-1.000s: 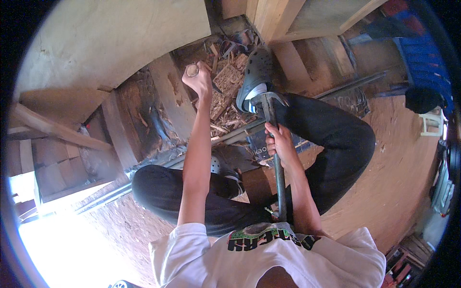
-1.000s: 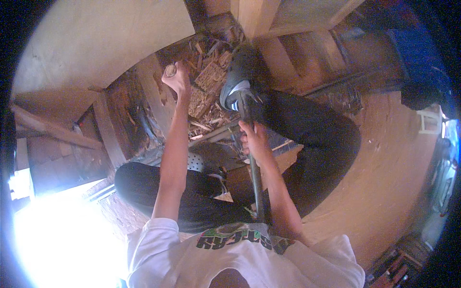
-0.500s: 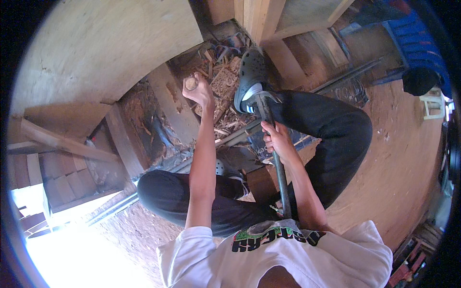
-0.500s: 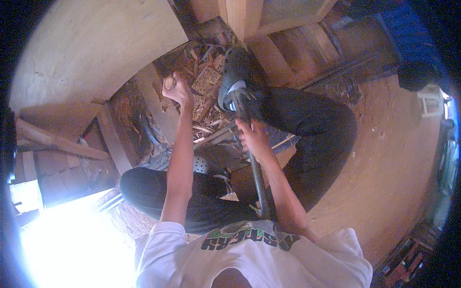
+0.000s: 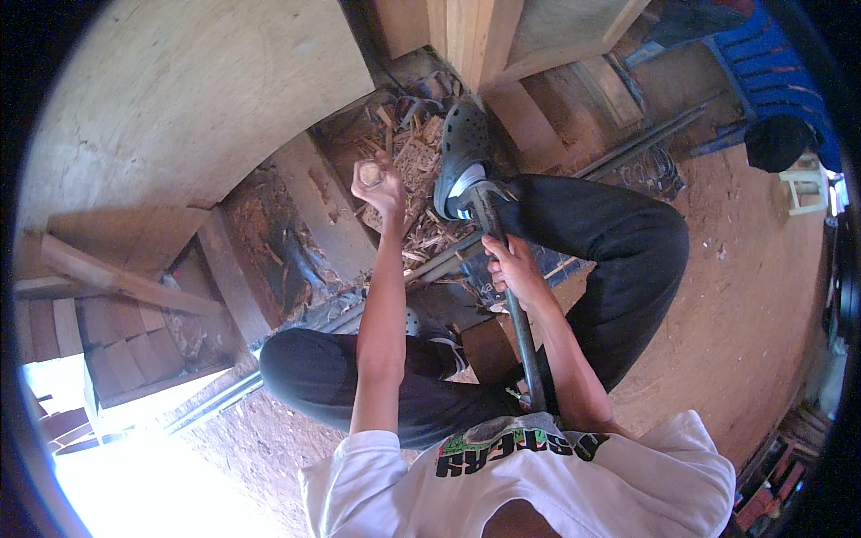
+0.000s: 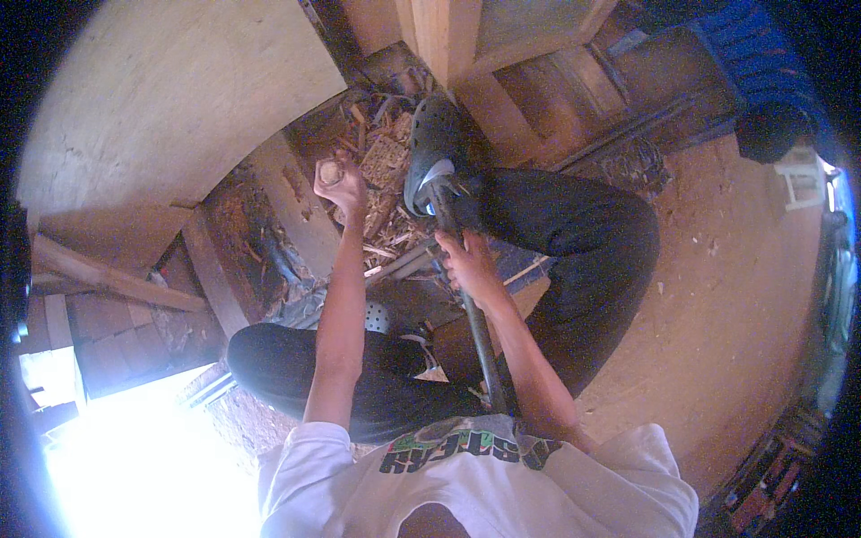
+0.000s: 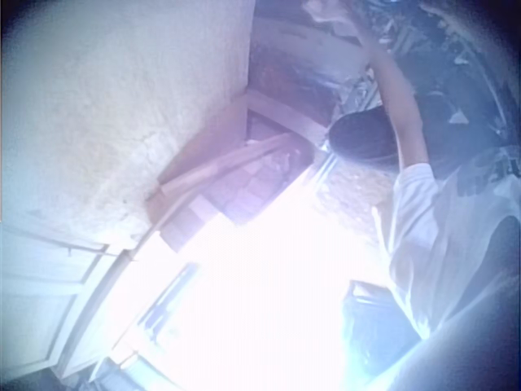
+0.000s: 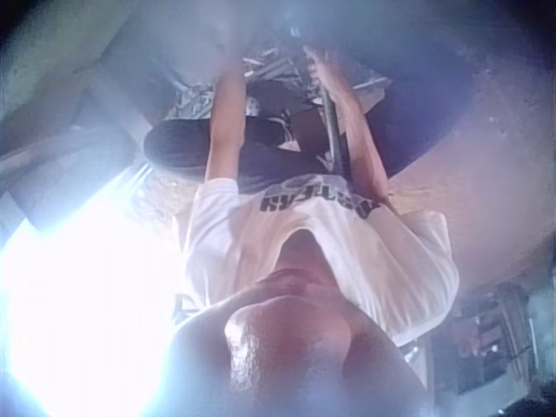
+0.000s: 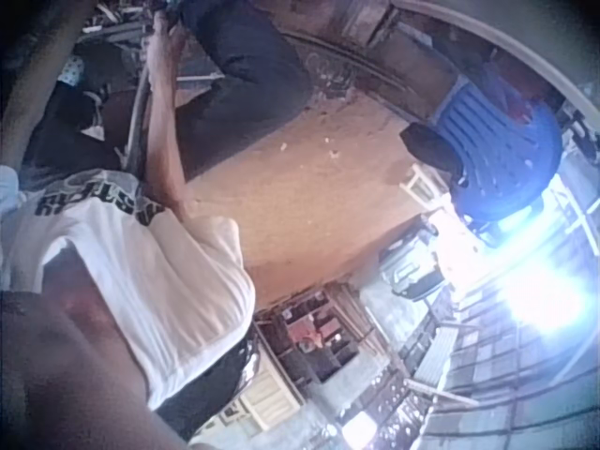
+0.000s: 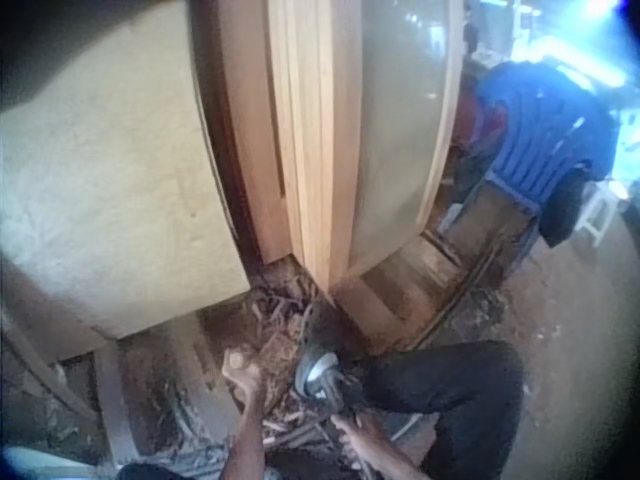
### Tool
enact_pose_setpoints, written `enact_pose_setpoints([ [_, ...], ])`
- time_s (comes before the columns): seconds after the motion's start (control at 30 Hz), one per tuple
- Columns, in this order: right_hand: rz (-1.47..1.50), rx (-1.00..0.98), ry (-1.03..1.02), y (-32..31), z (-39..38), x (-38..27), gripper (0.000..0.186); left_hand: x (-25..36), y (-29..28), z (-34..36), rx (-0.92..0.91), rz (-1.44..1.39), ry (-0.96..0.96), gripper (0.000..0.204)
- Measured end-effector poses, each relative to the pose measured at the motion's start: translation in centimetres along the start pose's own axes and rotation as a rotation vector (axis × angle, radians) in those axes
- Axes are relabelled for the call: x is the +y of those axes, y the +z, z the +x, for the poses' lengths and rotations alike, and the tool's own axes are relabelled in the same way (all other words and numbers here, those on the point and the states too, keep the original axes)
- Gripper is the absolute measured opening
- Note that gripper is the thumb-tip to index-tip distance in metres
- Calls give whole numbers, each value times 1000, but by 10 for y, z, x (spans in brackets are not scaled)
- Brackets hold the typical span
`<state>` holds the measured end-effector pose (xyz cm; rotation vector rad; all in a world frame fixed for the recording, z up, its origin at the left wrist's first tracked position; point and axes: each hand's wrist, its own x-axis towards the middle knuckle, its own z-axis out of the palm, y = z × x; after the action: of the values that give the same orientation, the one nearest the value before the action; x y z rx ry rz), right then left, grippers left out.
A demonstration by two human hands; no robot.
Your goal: The person sits on the floor and uses a hammer and chisel to carve a small piece of wood. They repeatedly strike the chisel to remove wood chips, gradually shaping the object.
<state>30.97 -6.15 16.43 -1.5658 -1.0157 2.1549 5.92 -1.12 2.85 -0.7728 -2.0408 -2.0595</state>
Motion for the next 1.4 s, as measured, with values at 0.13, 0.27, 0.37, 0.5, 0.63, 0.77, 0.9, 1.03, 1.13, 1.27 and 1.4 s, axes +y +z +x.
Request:
enact_pose_setpoints([
  [0.13, -19, 18, 12, 2, -6, -8, 30, 0, 7, -8, -133, -319, -80, 18],
  [0.27, -155, -28, -134, 4, -20, -38, 31, 1, 5, 3, -440, -176, -155, 16],
  [0.37, -387, -46, -280, 8, -38, -76, 34, 11, 3, 12, -567, -399, -194, 14],
  [0.5, -454, -51, -525, 23, -79, -129, 28, 19, 0, 13, -621, -316, -92, 13],
  [0.63, -395, 14, -857, 32, -123, -165, 26, 5, -1, 12, -708, -317, -140, 16],
  [0.77, -118, -92, -1166, 44, -84, -146, 33, -9, 4, 18, -796, -480, -45, 16],
  [0.9, -849, 125, -1066, 61, 16, -89, 33, 0, 7, 19, -930, -208, 171, 9],
  [1.03, -783, 25, -628, 55, 31, -91, 36, 3, 7, 12, -743, -408, 111, 16],
  [1.13, -500, -116, -599, 50, -18, -128, 35, -11, 8, 9, -899, -347, 56, 14],
  [1.27, -283, 14, -995, 55, -47, -153, 33, -21, 10, 5, -826, -187, 404, 9],
  [1.4, -506, 68, -1194, 74, 8, -106, 33, -4, 7, 4, -842, -270, -20, 12],
])
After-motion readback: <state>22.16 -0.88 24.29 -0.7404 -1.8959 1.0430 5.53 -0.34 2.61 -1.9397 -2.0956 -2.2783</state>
